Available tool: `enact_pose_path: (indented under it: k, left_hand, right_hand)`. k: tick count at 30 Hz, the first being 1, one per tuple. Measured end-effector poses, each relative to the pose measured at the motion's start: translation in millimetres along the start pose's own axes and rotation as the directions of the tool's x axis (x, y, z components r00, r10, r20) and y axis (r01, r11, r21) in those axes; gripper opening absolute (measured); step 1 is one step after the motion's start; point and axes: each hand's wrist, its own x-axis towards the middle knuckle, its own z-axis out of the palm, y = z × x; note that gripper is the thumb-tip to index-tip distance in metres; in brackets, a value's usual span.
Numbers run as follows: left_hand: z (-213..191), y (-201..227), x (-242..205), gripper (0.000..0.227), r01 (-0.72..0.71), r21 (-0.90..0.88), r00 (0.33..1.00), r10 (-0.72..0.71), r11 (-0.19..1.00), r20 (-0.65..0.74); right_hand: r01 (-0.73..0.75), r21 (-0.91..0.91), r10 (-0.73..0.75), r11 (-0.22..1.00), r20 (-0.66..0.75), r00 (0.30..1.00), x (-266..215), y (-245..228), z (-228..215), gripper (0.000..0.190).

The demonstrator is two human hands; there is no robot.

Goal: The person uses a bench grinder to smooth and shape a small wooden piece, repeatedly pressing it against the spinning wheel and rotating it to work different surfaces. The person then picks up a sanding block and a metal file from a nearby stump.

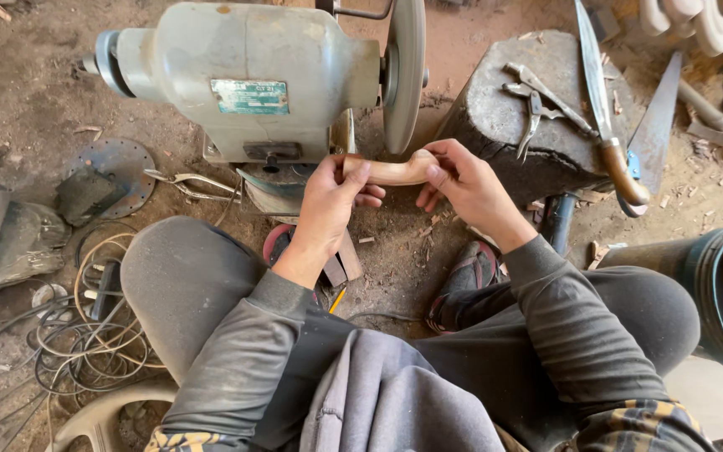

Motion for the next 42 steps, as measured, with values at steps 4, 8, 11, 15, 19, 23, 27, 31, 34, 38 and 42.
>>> enact_pose_path:
  k: [4,8,11,15,19,23,27,31,34,38,42]
  left_hand:
    - [3,-4,4,0.035,-0.023,0.028,0.999,0.024,0.999,-0.043]
    - [4,-6,0,0.037,-0.011,0.049,0.999,0.014,0.999,-0.05]
    - [4,-3,-2,0.037,0.005,0.035,0.998,-0.003,0.999,-0.056]
    - [4,-2,2,0.038,0.002,0.034,0.998,0.0,0.999,-0.059]
    - [3,-3,6,0.037,-0.005,0.012,0.997,0.006,1.0,-0.074]
    - [2,-7,10,0.036,-0.005,0.007,0.997,0.006,1.0,-0.079]
    - [2,-9,13,0.035,0.007,-0.015,0.996,-0.008,1.0,-0.086]
    - [2,-9,14,0.034,0.022,-0.013,0.997,-0.023,1.0,-0.079]
    - [2,-8,13,0.034,0.054,-0.029,0.995,-0.056,0.998,-0.079]
    - [4,-6,12,0.036,0.066,-0.039,0.994,-0.069,0.997,-0.08]
    - [4,-3,11,0.036,0.076,-0.034,0.993,-0.078,0.997,-0.091]
  right_hand:
    - [-0.053,0.05,0.056,0.997,-0.044,0.997,4,7,6,0.031]
    - [-0.009,0.049,0.013,0.999,-0.07,0.997,8,12,6,0.034]
    - [-0.006,0.002,0.006,1.0,-0.09,0.996,12,11,9,0.034]
    - [-0.01,0.014,0.012,1.0,-0.117,0.993,16,11,13,0.032]
    - [-0.002,0.001,0.002,1.0,-0.116,0.993,21,14,14,0.032]
    - [0.014,-0.004,-0.014,1.0,-0.132,0.991,25,18,14,0.031]
    - [0.012,-0.021,-0.015,1.0,-0.147,0.989,27,19,15,0.031]
    - [0.03,-0.047,-0.036,0.998,-0.146,0.989,27,16,14,0.03]
    - [0.008,-0.084,-0.021,0.996,-0.155,0.988,27,14,14,0.03]
    - [-0.01,-0.11,-0.008,0.994,-0.164,0.986,27,12,15,0.032]
    - [0.006,-0.13,-0.027,0.991,-0.16,0.987,27,12,15,0.033]
